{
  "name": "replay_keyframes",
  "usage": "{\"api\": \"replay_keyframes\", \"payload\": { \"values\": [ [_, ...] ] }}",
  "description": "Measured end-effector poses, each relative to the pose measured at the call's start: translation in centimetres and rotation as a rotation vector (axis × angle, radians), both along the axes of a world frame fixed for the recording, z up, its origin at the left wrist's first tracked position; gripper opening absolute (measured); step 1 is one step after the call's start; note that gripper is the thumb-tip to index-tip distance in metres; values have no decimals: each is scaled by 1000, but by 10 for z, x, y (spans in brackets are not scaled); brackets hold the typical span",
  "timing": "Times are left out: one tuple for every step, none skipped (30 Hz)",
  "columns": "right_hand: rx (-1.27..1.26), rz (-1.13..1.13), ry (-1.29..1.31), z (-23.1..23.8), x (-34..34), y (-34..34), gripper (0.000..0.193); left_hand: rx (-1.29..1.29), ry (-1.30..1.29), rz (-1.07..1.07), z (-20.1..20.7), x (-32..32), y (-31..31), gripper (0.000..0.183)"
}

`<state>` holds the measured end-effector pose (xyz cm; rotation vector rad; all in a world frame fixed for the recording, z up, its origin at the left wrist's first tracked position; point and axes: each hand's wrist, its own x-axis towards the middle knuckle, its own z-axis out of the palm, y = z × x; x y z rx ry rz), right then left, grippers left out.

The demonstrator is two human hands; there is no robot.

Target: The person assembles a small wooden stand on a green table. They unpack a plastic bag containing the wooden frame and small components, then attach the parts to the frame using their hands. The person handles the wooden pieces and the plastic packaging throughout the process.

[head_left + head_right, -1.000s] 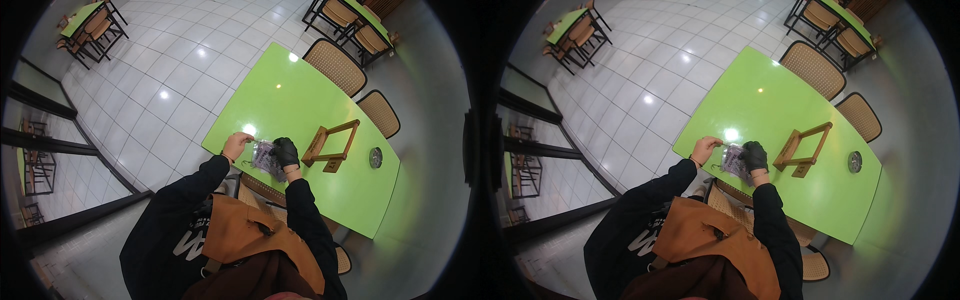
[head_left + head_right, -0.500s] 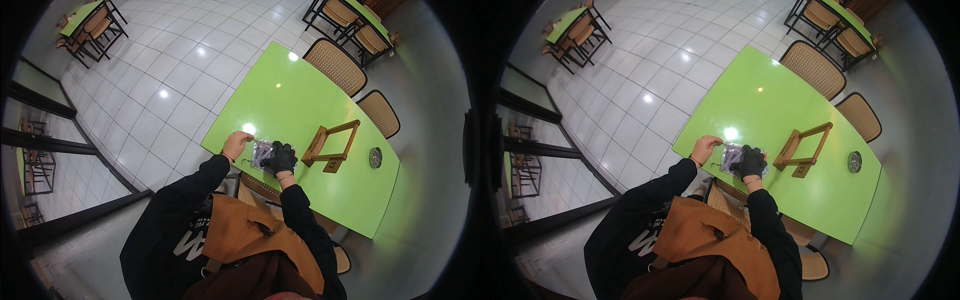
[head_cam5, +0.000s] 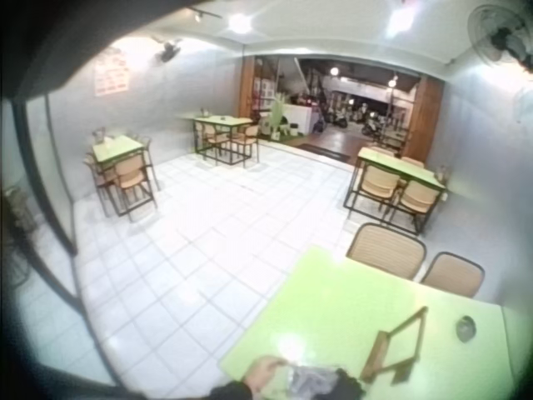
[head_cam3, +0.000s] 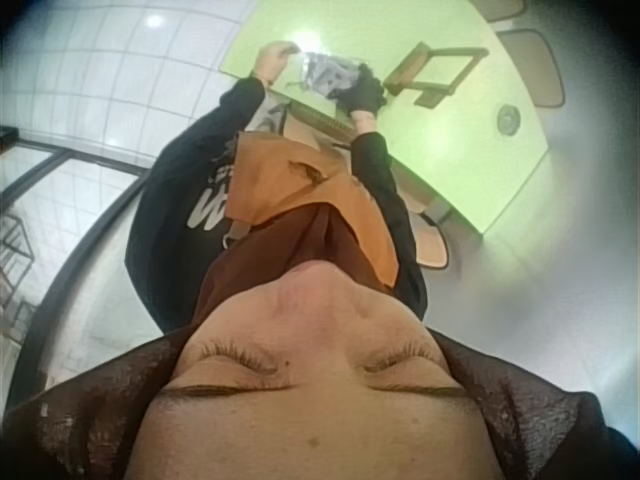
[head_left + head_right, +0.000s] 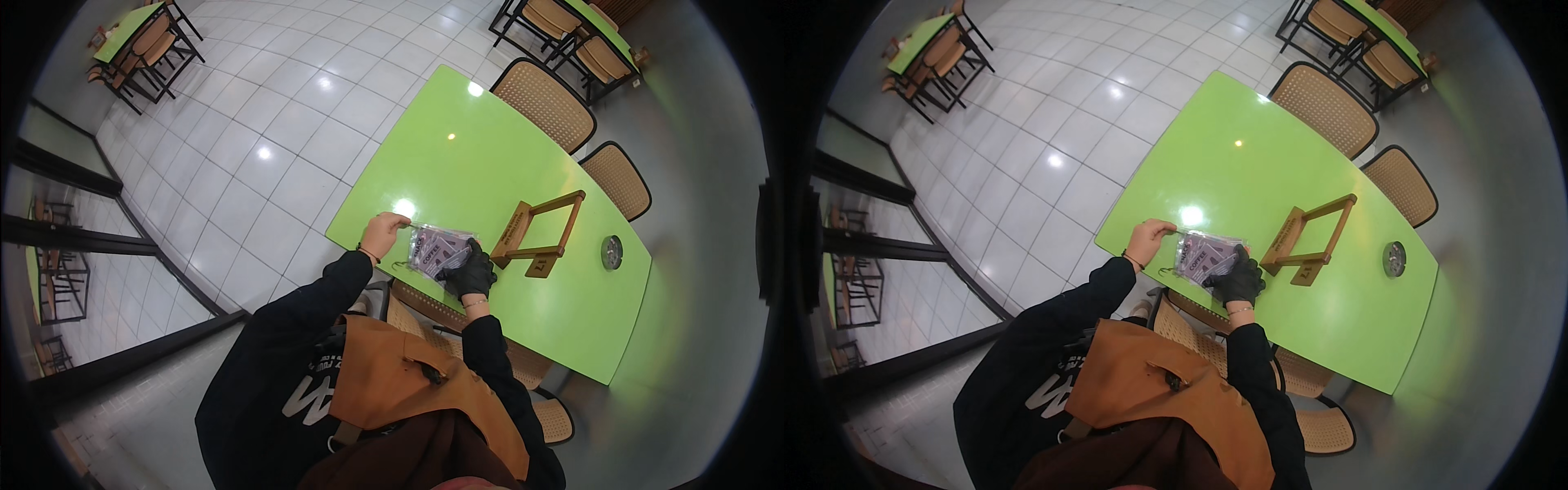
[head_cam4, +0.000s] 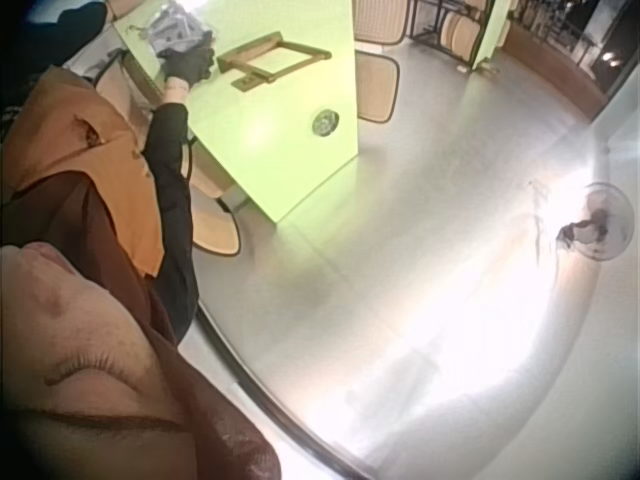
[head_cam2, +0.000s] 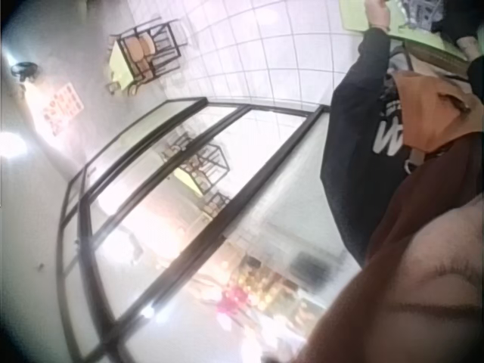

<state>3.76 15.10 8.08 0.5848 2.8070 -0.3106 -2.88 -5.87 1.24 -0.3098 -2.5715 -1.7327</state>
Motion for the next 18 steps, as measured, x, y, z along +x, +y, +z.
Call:
{"api": "replay_keyframes", "payload": {
  "values": [
    [-31, 20, 61, -8, 2, 6, 91, 7, 6, 3, 0, 0, 0, 23],
    [-64, 40, 122, -14, 4, 9, 85, 9, 10, 2, 0, 0, 1, 23],
    [-97, 62, 183, -19, 5, 12, 79, 10, 13, 1, 1, 0, 1, 23],
    [-88, 89, 147, -24, 4, 17, 71, 12, 16, 1, 1, 0, 1, 23],
    [-79, 116, 111, -19, 0, 17, 64, -8, 17, -6, 2, 0, 0, 23],
    [-70, 144, 75, -16, -4, 18, 56, -29, 17, -13, 3, -1, 0, 23],
    [-90, 184, 133, -17, -5, 20, 50, -49, 17, -19, 4, -1, 0, 23],
    [-110, 224, 192, -16, -7, 22, 44, -43, 21, -29, 6, 0, 0, 24],
    [-129, 264, 250, -14, -8, 23, 37, -36, 25, -39, 8, 0, 0, 25],
    [-154, 277, 253, -13, -12, 23, 36, -30, 29, -49, 9, 0, 0, 26],
    [-180, 291, 257, -6, -17, 21, 35, -48, 59, -58, 9, 0, 0, 26],
    [-205, 306, 262, 0, -22, 18, 33, -66, 90, -67, 9, 0, 0, 26],
    [-186, 303, 222, 3, -26, 16, 32, -84, 120, -76, 10, -1, -1, 27],
    [-165, 300, 181, 7, -31, 15, 31, -94, 134, -94, 11, -1, -1, 27],
    [-145, 296, 141, 10, -34, 14, 30, -103, 149, -111, 13, -1, 0, 27],
    [-143, 280, 131, 14, -36, 13, 30, -113, 163, -129, 14, -1, 0, 27],
    [-142, 267, 121, 17, -39, 11, 31, -115, 174, -131, 13, -1, 0, 27],
    [-141, 253, 111, 19, -40, 10, 31, -118, 185, -133, 12, 0, 1, 27]
  ]
}}
